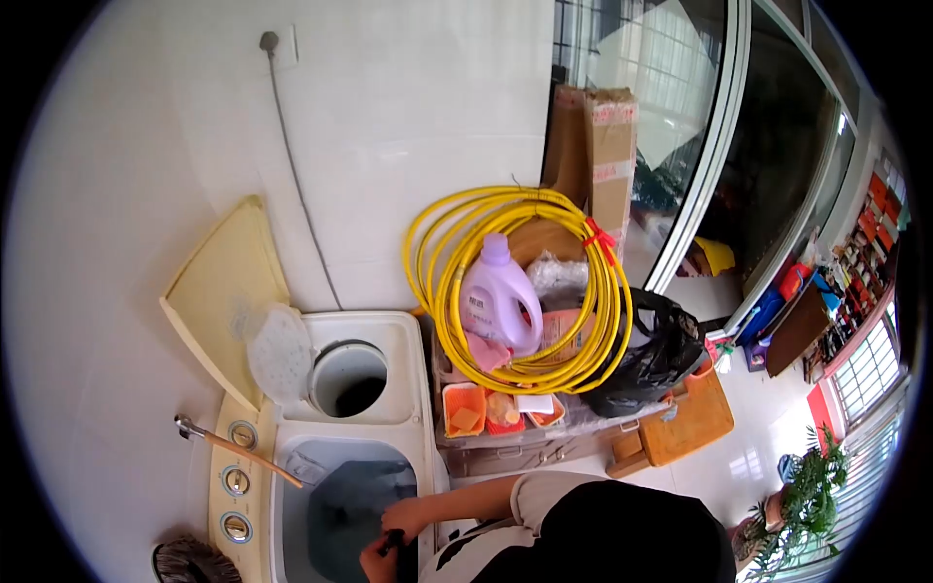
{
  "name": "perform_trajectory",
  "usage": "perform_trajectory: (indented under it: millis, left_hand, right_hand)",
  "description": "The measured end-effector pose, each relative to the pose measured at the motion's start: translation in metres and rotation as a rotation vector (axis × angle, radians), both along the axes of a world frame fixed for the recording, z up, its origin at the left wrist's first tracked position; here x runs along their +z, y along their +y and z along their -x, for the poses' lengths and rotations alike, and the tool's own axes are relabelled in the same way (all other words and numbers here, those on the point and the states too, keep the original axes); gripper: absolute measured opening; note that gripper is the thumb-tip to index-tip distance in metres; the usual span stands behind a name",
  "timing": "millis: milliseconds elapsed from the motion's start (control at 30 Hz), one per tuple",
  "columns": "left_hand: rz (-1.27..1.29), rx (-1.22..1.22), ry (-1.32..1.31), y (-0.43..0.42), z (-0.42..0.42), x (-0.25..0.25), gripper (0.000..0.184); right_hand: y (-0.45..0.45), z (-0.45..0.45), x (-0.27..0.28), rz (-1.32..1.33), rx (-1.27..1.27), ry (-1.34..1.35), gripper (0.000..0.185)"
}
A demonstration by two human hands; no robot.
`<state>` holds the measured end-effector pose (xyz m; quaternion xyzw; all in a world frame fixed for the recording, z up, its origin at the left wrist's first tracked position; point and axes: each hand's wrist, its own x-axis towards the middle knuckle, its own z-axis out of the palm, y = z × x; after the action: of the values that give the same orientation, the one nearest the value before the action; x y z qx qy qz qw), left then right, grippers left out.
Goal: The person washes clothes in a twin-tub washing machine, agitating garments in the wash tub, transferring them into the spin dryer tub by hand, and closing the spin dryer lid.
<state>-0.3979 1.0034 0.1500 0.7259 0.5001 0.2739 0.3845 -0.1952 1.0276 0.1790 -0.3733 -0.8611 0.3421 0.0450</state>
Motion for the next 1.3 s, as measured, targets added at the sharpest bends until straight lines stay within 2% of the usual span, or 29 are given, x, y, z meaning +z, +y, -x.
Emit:
perform_trajectory:
  millis: [67,100,167,200,267,300,367,400,467,567,633,700,767,833,1033,1133,1200,1233,1300]
  left_hand:
    - [0.092,-0.149,0.124,-0.011,-0.010,0.042,0.042]
    - [0.085,-0.135,0.113,-0.014,-0.013,0.040,0.042]
    - [0.109,-0.039,-0.126,-0.018,-0.014,0.035,0.023]
    - [0.099,-0.031,-0.128,-0.021,-0.018,0.047,0.023]
    - [0.013,0.063,0.090,-0.028,-0.023,0.079,0.023]
    - [0.006,0.071,0.094,-0.026,-0.021,0.078,0.023]
    - [0.406,0.006,0.665,-0.019,-0.015,0.065,0.026]
    - [0.494,-0.031,0.681,-0.013,-0.014,0.063,0.026]
    - [0.498,-0.034,0.409,-0.010,-0.011,0.062,0.027]
    - [0.519,-0.022,0.047,-0.005,-0.010,0.058,0.028]
    - [0.561,-0.017,-0.119,-0.004,-0.006,0.053,0.028]
    - [0.607,-0.012,-0.239,-0.005,-0.001,0.048,0.029]
    - [0.629,-0.003,-0.335,-0.006,0.007,0.044,0.029]
    - [0.621,0.005,-0.411,-0.008,0.020,0.038,0.030]
    - [0.428,0.152,-0.470,0.001,0.029,0.045,0.026]
    - [0.429,0.128,-0.318,0.009,0.035,0.051,0.029]
    - [0.229,0.276,-0.491,0.012,0.036,0.041,0.019]
    - [0.253,0.257,-0.448,0.012,0.042,0.041,0.022]
    - [0.094,0.334,-0.444,0.014,0.050,0.019,0.037]
  right_hand:
    - [-0.001,-0.001,0.009,0.062,0.028,-0.015,0.049]
    - [-0.001,-0.001,0.021,0.114,0.057,-0.069,0.045]
    - [-0.002,-0.003,0.030,0.159,0.092,-0.123,0.041]
    - [-0.003,-0.003,0.027,0.130,0.053,-0.110,0.039]
    - [-0.004,-0.003,0.021,0.095,0.021,-0.092,0.038]
    - [-0.003,-0.004,0.018,0.095,0.008,-0.071,0.039]
    - [-0.001,-0.004,0.012,0.063,0.008,0.013,0.042]
    - [-0.002,-0.004,0.009,0.051,0.008,0.016,0.042]
    - [-0.002,-0.004,0.009,0.118,-0.068,0.114,0.043]
    - [0.005,-0.006,0.004,0.177,-0.073,0.114,0.053]
    - [0.007,-0.009,0.002,0.224,-0.119,0.164,0.056]
    - [0.011,-0.008,-0.001,0.282,-0.126,0.051,0.057]
    - [0.010,-0.006,-0.001,0.262,-0.118,0.067,0.056]
    - [0.004,-0.006,0.006,0.191,-0.120,0.066,0.055]
    - [0.018,0.005,-0.009,0.335,-0.100,0.126,0.057]
    - [0.024,0.007,0.008,0.384,-0.060,0.118,0.056]
    - [0.023,0.009,0.030,0.295,-0.131,0.009,0.055]
    - [0.024,0.009,0.040,0.239,-0.114,-0.015,0.054]
    - [0.028,0.013,0.001,0.021,-0.103,0.138,0.052]
